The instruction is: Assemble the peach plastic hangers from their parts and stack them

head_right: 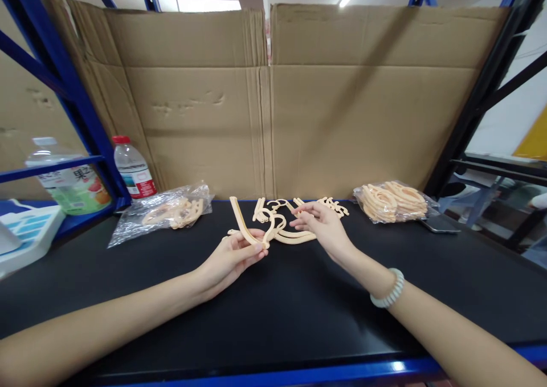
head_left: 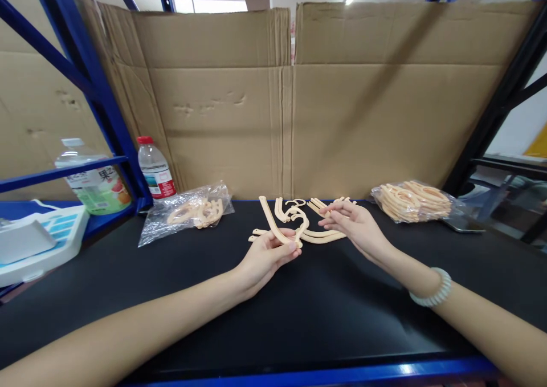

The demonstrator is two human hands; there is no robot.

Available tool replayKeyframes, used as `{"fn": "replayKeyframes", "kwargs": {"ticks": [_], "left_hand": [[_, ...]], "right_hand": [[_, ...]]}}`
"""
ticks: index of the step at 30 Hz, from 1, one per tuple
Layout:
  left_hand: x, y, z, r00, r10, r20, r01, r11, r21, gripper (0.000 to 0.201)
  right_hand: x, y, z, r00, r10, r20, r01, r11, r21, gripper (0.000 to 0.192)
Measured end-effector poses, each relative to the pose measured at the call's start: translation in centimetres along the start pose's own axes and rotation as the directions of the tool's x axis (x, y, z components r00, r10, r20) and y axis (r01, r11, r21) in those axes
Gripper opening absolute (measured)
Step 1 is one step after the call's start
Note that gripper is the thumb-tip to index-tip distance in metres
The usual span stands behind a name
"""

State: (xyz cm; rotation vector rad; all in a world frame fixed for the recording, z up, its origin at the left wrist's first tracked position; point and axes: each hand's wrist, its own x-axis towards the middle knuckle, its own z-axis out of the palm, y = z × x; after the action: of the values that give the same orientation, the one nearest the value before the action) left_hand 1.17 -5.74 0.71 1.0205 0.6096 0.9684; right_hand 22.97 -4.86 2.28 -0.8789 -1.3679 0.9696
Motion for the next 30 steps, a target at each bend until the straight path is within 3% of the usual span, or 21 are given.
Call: {"fn": "replayKeyframes", "kwargs": {"ticks": [3,9,13,16,20,27,30], "left_hand": [[0.0,0.1,-0.1,0.999,-0.015,0.032,0.015,1.0,0.006,0.029],[0.0,0.2,-0.3,0.997,-0.036,0.072,0.034,0.999,0.031,0.025],[0.1,0.0,-0.5,0.997,-0.025,0.079,0.023,1.0,0.021,0.024],[0.2,-0.1,-0.6,0.996,-0.004,0.085,0.002,1.0,0.025,0.021],[0.1,-0.1,-0.5,0.996,-0.011,0.085,0.006,0.999,0.05,0.019],[0.1,0.2,-0.4,0.995,-0.015,0.099,0.005,0.995,0.103,0.019],[0.1,0.2,-0.4,0.996,-0.023,0.081,0.013,0.992,0.123,0.02]], "right_hand": [[-2.1,-0.9,1.9,0.991,0.128,0.029,-0.131,0.969,0.209,0.026],[-3.8,-0.8,3.4,0.977,0.208,0.034,-0.209,0.934,0.289,0.023],[-3.8,-0.2,3.3,0.97,0.236,-0.049,-0.215,0.939,0.269,0.045],[-3.8,0.0,3.3,0.951,0.309,0.005,-0.297,0.91,0.288,0.059],[-3.8,0.3,3.3,0.922,0.337,0.189,-0.38,0.879,0.288,0.037],[-3.5,0.8,3.4,0.952,0.271,0.141,-0.3,0.915,0.271,0.026],[-3.5,0.6,3.6,0.95,0.26,0.175,-0.301,0.912,0.278,0.022]]}}
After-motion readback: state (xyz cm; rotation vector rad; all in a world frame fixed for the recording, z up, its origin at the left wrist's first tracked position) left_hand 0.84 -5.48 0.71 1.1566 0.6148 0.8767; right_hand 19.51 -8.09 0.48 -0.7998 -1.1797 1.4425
